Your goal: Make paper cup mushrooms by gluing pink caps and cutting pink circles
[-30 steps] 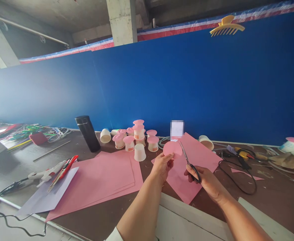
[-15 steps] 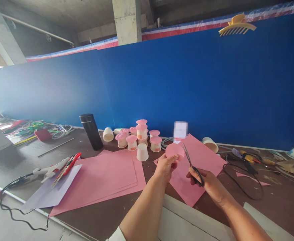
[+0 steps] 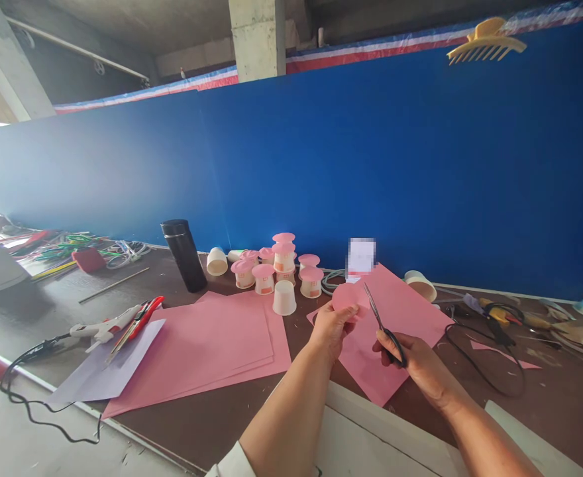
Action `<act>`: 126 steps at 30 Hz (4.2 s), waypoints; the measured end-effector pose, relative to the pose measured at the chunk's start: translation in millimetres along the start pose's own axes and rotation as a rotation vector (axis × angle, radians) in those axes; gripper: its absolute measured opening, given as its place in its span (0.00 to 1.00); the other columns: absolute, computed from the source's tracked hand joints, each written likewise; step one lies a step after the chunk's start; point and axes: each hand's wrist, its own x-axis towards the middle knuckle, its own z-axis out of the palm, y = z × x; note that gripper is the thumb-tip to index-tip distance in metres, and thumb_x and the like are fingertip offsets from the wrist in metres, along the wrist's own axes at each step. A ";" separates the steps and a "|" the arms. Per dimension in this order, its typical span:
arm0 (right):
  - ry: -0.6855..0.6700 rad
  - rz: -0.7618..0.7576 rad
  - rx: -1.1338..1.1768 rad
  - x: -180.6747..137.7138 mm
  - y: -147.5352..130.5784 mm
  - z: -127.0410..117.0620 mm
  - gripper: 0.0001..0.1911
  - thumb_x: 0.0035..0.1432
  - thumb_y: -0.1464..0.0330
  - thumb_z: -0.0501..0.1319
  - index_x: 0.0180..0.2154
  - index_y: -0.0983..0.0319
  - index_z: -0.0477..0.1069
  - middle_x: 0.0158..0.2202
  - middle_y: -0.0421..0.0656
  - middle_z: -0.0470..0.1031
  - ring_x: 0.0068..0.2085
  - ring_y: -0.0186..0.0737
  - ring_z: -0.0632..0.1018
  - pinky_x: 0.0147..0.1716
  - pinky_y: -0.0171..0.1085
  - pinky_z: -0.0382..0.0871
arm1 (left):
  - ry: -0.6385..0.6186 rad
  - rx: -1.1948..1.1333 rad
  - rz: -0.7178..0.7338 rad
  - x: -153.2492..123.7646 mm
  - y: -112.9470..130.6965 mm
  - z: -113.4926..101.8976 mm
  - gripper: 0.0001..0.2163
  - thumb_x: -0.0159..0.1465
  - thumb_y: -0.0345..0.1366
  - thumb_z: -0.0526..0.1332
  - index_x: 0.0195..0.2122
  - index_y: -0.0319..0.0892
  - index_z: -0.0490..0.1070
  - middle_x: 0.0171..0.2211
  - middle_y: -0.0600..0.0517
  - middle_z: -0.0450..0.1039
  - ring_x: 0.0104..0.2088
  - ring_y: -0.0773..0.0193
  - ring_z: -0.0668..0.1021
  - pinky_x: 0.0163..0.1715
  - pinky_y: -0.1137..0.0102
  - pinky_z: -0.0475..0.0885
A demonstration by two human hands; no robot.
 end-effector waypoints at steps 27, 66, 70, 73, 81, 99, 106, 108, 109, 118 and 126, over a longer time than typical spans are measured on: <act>0.017 -0.021 -0.093 -2.3 -3.6 0.1 0.26 0.57 0.45 0.55 0.29 0.61 0.74 0.27 0.43 0.73 0.34 0.43 0.72 0.35 0.37 0.61 | 0.026 -0.002 -0.004 -0.6 -0.4 0.5 0.16 0.39 0.36 0.74 0.25 0.39 0.68 0.25 0.51 0.72 0.26 0.71 0.70 0.30 0.73 0.65; 0.028 -0.018 -0.152 -4.1 -10.2 0.1 0.29 0.54 0.42 0.54 0.27 0.60 0.74 0.25 0.44 0.75 0.32 0.44 0.72 0.34 0.38 0.63 | 0.010 -0.019 -0.029 3.4 -5.0 -1.5 0.19 0.39 0.37 0.74 0.28 0.39 0.69 0.24 0.53 0.70 0.24 0.72 0.69 0.29 0.73 0.64; 0.030 -0.028 -0.176 -3.3 -9.0 -0.3 0.29 0.55 0.42 0.54 0.27 0.60 0.75 0.25 0.44 0.75 0.32 0.44 0.73 0.34 0.38 0.62 | 0.013 -0.006 -0.031 3.6 -5.9 -1.4 0.17 0.40 0.37 0.74 0.27 0.39 0.68 0.23 0.53 0.70 0.24 0.72 0.69 0.29 0.73 0.64; 0.030 -0.043 -0.190 -2.4 -7.2 -1.1 0.28 0.56 0.43 0.54 0.27 0.60 0.75 0.24 0.43 0.75 0.32 0.44 0.73 0.33 0.37 0.62 | 0.011 -0.011 -0.027 3.1 -6.0 -1.3 0.17 0.39 0.37 0.74 0.26 0.39 0.69 0.23 0.53 0.70 0.24 0.72 0.69 0.30 0.72 0.64; 0.053 -0.044 -0.166 -2.6 -9.8 -1.0 0.27 0.53 0.43 0.57 0.24 0.59 0.75 0.22 0.42 0.74 0.30 0.42 0.72 0.33 0.37 0.62 | 0.029 -0.011 -0.048 1.4 -4.5 0.1 0.17 0.38 0.36 0.74 0.27 0.39 0.69 0.24 0.53 0.70 0.25 0.71 0.69 0.30 0.72 0.64; 0.037 0.021 -0.007 -0.7 -2.5 -1.3 0.26 0.55 0.44 0.56 0.28 0.60 0.75 0.26 0.42 0.73 0.34 0.42 0.71 0.34 0.37 0.59 | 0.034 -0.085 -0.094 7.1 -5.0 -3.7 0.19 0.39 0.38 0.76 0.28 0.38 0.70 0.24 0.55 0.67 0.23 0.76 0.67 0.26 0.78 0.63; 0.016 0.013 0.031 0.9 2.1 -1.9 0.26 0.56 0.45 0.56 0.28 0.60 0.75 0.26 0.41 0.72 0.33 0.41 0.69 0.34 0.37 0.57 | 0.032 -0.082 -0.064 8.2 -5.3 -5.1 0.21 0.38 0.39 0.77 0.30 0.38 0.73 0.28 0.53 0.71 0.26 0.74 0.69 0.28 0.77 0.64; 0.021 0.011 0.025 0.5 1.0 -1.8 0.26 0.56 0.45 0.56 0.28 0.60 0.74 0.25 0.41 0.71 0.33 0.41 0.69 0.34 0.37 0.57 | 0.024 -0.090 -0.061 8.9 -6.2 -5.9 0.21 0.38 0.39 0.77 0.30 0.39 0.72 0.28 0.53 0.71 0.27 0.74 0.69 0.29 0.76 0.64; 0.023 0.010 0.022 0.1 0.1 -1.8 0.26 0.56 0.45 0.56 0.28 0.60 0.74 0.25 0.41 0.71 0.34 0.41 0.69 0.35 0.37 0.57 | 0.021 -0.091 -0.060 9.2 -6.6 -6.2 0.20 0.38 0.39 0.77 0.30 0.39 0.73 0.28 0.53 0.71 0.27 0.74 0.70 0.30 0.76 0.64; 0.020 0.003 -0.007 -3.0 -3.5 -1.9 0.26 0.56 0.45 0.57 0.27 0.61 0.74 0.24 0.41 0.71 0.32 0.40 0.68 0.35 0.37 0.56 | 0.024 -0.077 -0.060 8.9 -4.6 -5.5 0.21 0.38 0.39 0.76 0.30 0.39 0.73 0.28 0.54 0.71 0.27 0.74 0.70 0.31 0.75 0.64; 0.014 0.002 0.003 -1.3 -1.6 -2.8 0.25 0.55 0.45 0.57 0.26 0.60 0.74 0.24 0.40 0.70 0.32 0.40 0.69 0.35 0.37 0.57 | 0.003 -0.066 -0.052 10.4 -7.7 -7.8 0.19 0.40 0.40 0.76 0.31 0.39 0.73 0.29 0.54 0.71 0.27 0.74 0.69 0.31 0.75 0.63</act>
